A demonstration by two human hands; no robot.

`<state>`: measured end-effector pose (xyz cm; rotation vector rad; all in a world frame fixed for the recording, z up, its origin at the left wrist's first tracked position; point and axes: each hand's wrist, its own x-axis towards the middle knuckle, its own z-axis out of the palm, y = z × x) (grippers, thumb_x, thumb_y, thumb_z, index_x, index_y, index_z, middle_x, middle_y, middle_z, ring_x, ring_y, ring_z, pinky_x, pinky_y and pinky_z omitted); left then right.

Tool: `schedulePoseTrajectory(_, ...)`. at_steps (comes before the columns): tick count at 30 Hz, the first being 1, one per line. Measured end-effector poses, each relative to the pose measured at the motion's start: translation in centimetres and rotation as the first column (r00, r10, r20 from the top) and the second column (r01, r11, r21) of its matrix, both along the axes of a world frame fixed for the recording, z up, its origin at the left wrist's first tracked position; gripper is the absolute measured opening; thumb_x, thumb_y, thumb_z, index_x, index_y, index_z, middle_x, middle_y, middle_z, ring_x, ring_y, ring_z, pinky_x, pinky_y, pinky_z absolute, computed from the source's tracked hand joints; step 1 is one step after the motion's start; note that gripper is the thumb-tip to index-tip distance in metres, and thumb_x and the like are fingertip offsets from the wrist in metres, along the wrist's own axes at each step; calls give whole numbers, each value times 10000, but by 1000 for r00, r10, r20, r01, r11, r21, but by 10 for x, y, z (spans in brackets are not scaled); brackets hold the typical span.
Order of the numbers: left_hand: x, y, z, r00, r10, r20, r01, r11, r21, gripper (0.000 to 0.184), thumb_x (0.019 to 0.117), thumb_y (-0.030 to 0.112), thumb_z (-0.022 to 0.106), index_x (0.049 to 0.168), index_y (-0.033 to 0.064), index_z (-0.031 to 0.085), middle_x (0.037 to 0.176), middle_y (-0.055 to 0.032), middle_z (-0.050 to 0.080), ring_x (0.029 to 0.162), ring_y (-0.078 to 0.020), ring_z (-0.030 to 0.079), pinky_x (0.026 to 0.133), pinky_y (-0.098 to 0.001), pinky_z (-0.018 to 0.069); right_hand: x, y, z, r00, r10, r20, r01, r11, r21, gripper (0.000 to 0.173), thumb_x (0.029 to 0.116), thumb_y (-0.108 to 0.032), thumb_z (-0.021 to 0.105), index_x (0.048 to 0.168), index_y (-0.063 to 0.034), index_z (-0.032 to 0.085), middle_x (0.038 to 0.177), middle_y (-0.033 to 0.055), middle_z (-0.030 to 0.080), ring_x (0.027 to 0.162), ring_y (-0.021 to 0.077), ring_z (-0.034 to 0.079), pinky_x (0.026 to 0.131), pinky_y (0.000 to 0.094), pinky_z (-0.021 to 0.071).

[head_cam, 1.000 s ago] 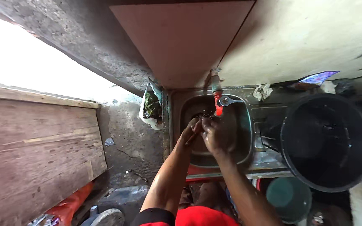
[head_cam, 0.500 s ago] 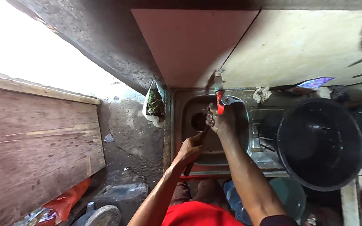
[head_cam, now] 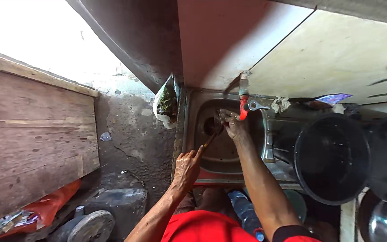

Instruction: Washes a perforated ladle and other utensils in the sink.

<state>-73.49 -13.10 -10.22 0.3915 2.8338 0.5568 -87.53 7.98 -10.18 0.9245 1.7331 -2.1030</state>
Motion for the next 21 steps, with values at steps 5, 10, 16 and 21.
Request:
schedulePoseTrajectory(5,5,-9,0,999,12,-48,-14,999,-36,463,940,112,593,1380,242,661,919,-86,735,759,-257,705,686,-437,550,-2,-6,-2,992,-75,102,79,996,-33,289,1066,-400,512,922,-155,565,587,-57,421,400,42,344,375,200,350)
schedulePoseTrajectory(10,3,-10,1,999,44,-3,-44,999,25,454,941,145,589,1385,206,657,931,-97,745,769,-261,720,703,-442,573,2,-2,3,1000,-4,31,7,993,-114,250,1019,24,513,1236,27,638,1134,141,696,928,203,699,866,347,589)
schedulePoseTrajectory(16,-13,4,7,953,53,299,-103,983,154,468,1004,267,508,1445,132,583,1045,-128,746,854,-307,738,751,-506,596,8,12,2,985,-159,-60,136,950,-283,264,1016,64,459,1220,22,621,1164,143,695,1022,233,707,938,368,588)
schedulePoseTrajectory(21,-34,18,2,813,52,580,-327,864,382,437,1025,308,533,1424,133,572,1015,-93,733,865,-231,716,815,-452,588,15,16,19,974,225,17,-220,965,-141,379,944,168,431,1250,62,628,1198,188,702,1042,265,719,945,412,598)
